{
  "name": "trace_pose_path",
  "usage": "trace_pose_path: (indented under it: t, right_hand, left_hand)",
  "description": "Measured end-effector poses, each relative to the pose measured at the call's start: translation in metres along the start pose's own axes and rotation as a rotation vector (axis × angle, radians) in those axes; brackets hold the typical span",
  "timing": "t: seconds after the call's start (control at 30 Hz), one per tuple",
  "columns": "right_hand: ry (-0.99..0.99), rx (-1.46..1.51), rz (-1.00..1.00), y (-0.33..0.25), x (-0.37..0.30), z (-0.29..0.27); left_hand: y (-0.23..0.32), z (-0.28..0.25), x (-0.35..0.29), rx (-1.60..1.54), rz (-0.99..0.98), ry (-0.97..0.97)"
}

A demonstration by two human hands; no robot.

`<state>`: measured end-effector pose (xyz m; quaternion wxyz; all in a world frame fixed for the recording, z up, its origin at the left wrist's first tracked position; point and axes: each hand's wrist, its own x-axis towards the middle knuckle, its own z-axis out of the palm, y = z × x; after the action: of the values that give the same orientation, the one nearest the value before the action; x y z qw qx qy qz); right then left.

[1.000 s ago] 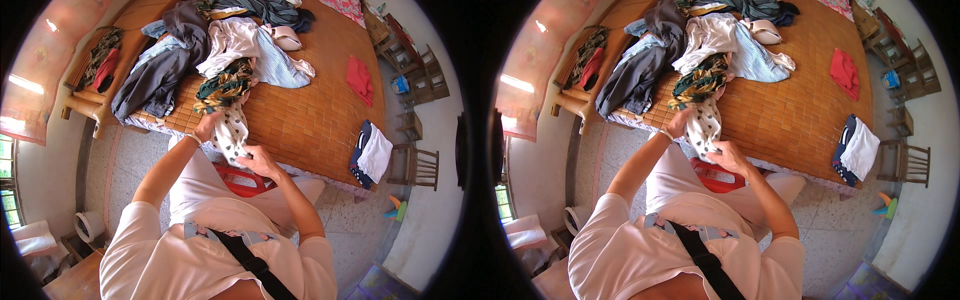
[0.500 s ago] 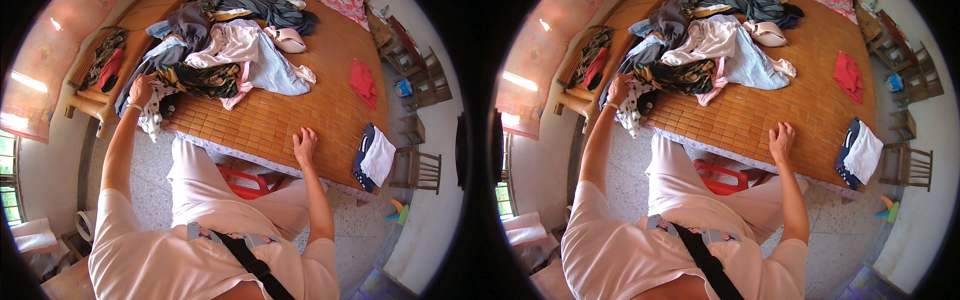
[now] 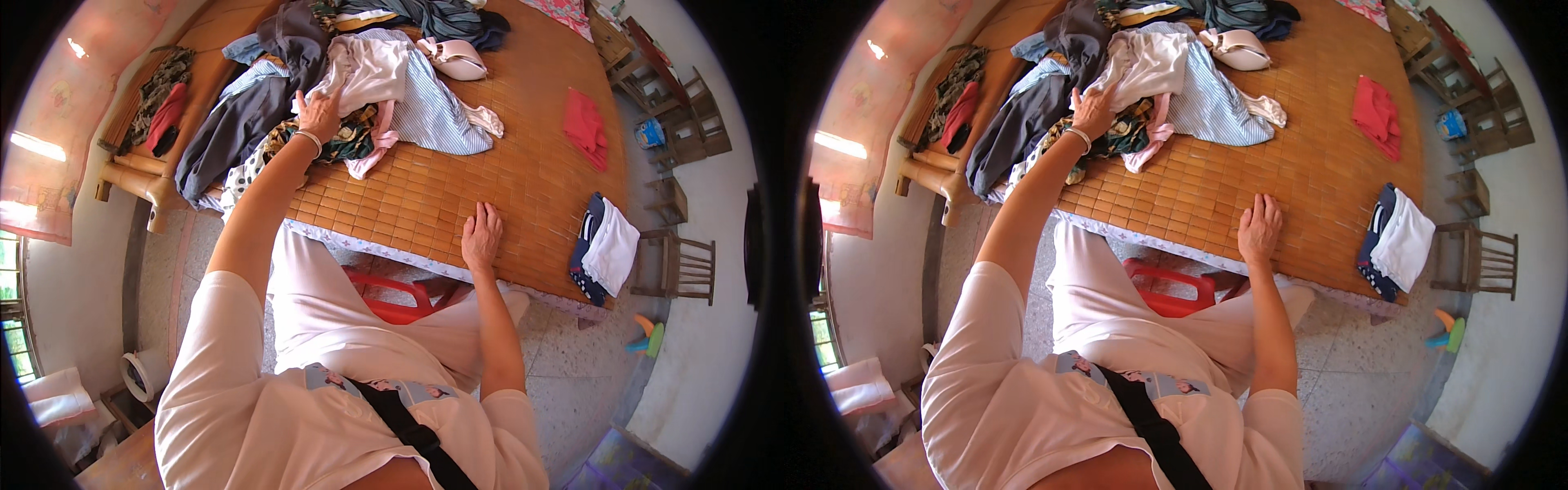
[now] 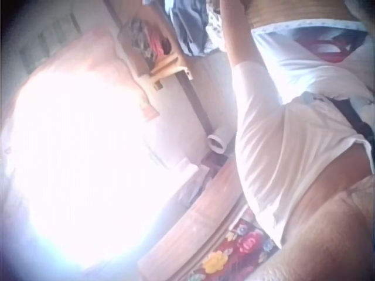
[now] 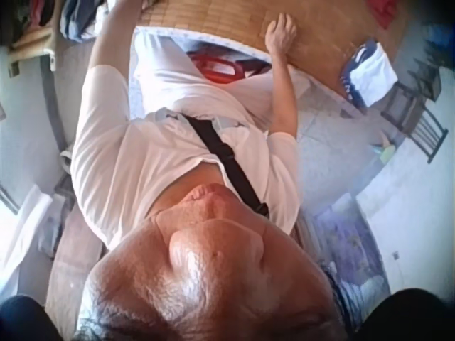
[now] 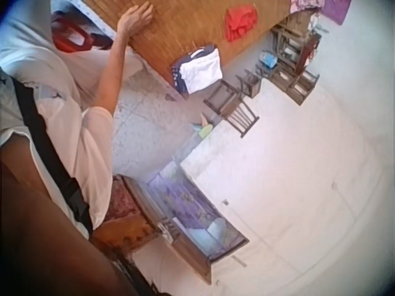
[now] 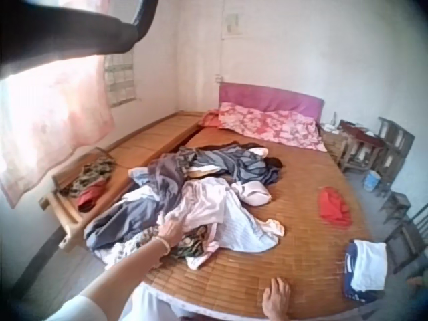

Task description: The person wipes a small plastic stool with a cloth, then sits on a red stool and folds several pieces of clothing from a pile on a bed. They fold a blue shirt, a dark garment, a white shirt, and a patterned garment, stacking them on the bed.

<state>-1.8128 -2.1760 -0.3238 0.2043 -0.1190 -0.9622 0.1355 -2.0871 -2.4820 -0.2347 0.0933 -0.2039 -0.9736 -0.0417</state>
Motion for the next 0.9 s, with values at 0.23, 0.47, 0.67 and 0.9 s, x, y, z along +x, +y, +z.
trace_pose_path:
  t: [0.23, 0.47, 0.67, 0.9]
  right_hand:
    - [0.050, -0.011, -0.003, 0.001, -0.001, -0.003]
    - [0.083, 0.034, -0.038, -0.002, -0.001, -0.003]
    - [0.201, 0.252, 0.109, -0.001, 0.004, 0.014]
    - [-0.039, 0.783, -0.061, -0.118, 0.038, 0.014]
  left_hand:
    - [0.068, -0.026, -0.030, -0.358, 0.253, -0.032]
    - [0.152, -0.030, -0.167, -0.702, 0.621, -0.220]
    - [0.144, 0.015, -0.209, -0.636, 0.508, -0.362]
    - [0.118, 0.009, -0.213, -0.739, 0.446, -0.329]
